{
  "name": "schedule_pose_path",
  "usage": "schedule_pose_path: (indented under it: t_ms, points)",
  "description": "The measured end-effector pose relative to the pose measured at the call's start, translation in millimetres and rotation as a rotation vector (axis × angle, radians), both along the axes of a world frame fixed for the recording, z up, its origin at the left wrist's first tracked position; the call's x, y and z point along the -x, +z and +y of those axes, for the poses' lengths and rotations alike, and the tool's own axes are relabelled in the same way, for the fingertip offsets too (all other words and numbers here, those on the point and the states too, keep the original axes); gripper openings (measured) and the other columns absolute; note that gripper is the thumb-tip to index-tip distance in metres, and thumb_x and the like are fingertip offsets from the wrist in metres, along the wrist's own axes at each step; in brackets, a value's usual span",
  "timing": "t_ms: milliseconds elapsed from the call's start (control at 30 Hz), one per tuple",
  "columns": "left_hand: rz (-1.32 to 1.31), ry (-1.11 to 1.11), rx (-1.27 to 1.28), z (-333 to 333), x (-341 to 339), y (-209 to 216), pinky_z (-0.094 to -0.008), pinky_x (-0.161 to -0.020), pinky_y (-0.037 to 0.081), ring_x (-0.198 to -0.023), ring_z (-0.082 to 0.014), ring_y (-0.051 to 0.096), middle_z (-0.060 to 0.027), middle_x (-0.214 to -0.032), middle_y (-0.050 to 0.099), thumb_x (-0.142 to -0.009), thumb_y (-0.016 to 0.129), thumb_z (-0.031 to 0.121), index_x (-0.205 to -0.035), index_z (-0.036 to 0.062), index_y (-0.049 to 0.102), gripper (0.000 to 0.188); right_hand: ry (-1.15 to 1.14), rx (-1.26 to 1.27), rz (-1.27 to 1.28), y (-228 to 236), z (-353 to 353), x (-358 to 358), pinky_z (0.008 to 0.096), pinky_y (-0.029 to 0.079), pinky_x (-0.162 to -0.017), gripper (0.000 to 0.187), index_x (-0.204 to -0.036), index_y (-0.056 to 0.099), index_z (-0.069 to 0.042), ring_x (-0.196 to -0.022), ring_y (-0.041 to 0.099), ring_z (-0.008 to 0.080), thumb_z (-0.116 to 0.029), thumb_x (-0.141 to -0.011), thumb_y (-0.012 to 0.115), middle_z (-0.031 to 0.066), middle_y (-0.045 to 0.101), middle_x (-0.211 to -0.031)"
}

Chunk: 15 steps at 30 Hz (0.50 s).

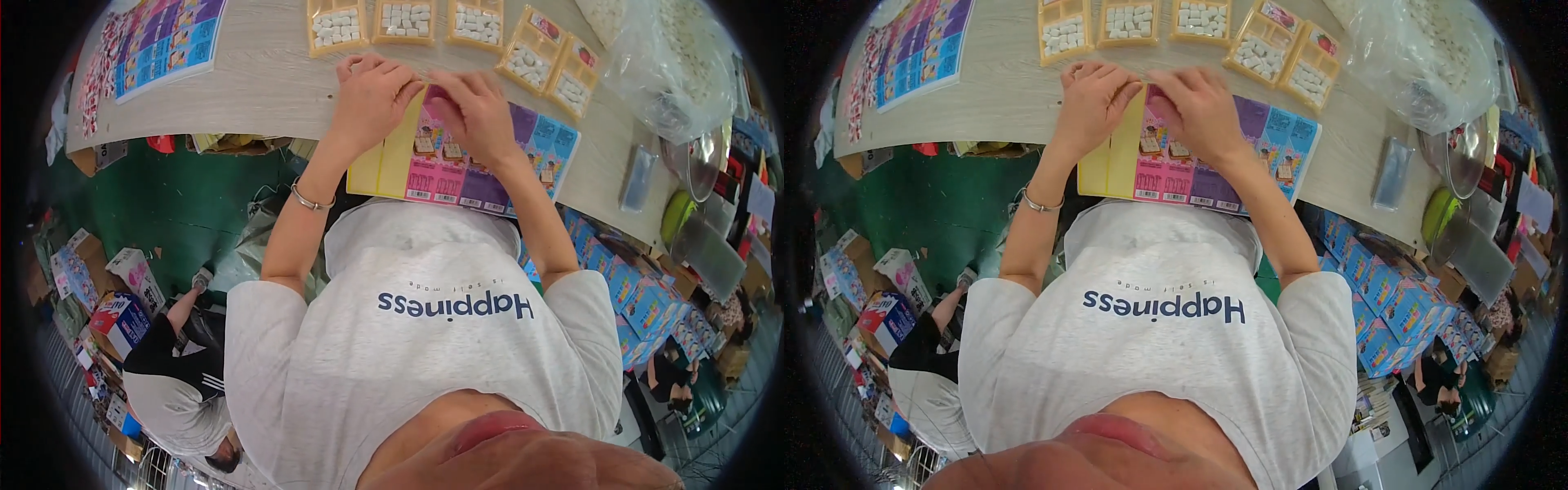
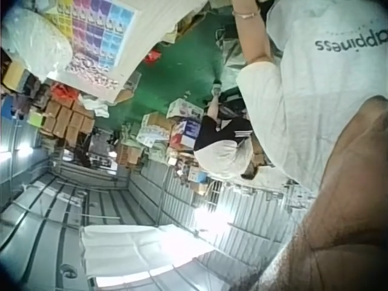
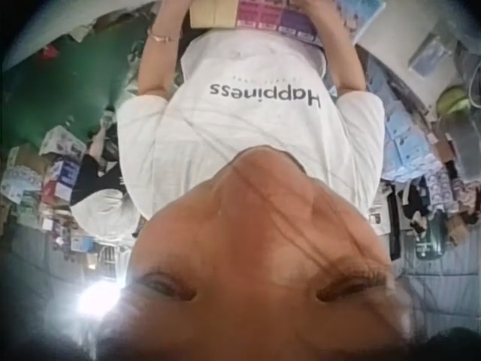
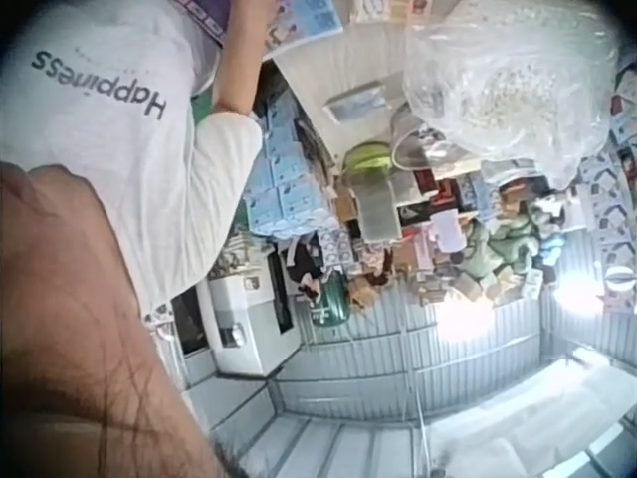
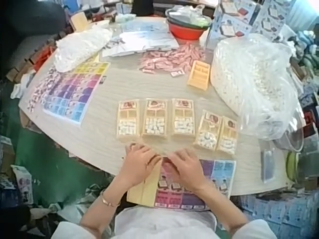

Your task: Packaging small white parts into plastic trays and sealing them with decorative stickers.

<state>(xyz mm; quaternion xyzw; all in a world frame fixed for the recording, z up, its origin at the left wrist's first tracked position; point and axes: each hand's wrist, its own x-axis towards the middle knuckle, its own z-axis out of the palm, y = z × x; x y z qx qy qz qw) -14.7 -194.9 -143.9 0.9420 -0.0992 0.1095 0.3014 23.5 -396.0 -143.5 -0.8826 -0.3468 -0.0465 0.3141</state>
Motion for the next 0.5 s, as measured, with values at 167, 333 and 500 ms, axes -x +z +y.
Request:
schedule_pose_path:
  t_ms: [167, 333, 500]
  points:
    - [0.018, 0.008, -0.036, -4, -1, -1, -0.0461, -0.100, 0.029, -0.097, -0.0214, 0.059, 0.0005, -0.089, 0.068, -0.095, 0.062, 0.026, -0.090, 0.0129, 0.067, 0.015, 0.059, -0.096, -0.215, -17, 0, 4, 0.0384, 0.051, -0.081, 0.034, -0.115, 0.072, -0.015, -0.097, 0.062, 0.0249, -0.009, -0.081, 0.071, 0.0000, 0.068, -0.106]
    - [-0.024, 0.024, -0.039, -3, -2, -13, -0.0510, -0.100, 0.028, -0.095, -0.0199, 0.058, 0.0032, -0.087, 0.067, -0.095, 0.061, 0.025, -0.087, 0.0152, 0.066, 0.014, 0.077, -0.014, -0.415, -16, -6, 1, 0.0359, 0.047, -0.084, 0.030, -0.102, 0.072, -0.016, -0.098, 0.059, 0.0187, -0.018, -0.072, 0.074, -0.0043, 0.065, -0.106]
    - [-0.168, 0.110, -0.218, -10, -5, -29, -0.0446, -0.101, 0.028, -0.092, -0.0180, 0.058, 0.0034, -0.083, 0.064, -0.088, 0.069, 0.043, -0.083, 0.0170, 0.064, 0.027, 0.204, 0.202, -0.209, 36, -18, 3, 0.0380, 0.046, -0.086, 0.014, -0.089, 0.068, -0.014, -0.101, 0.056, 0.0257, -0.011, -0.076, 0.070, 0.0007, 0.062, -0.102]
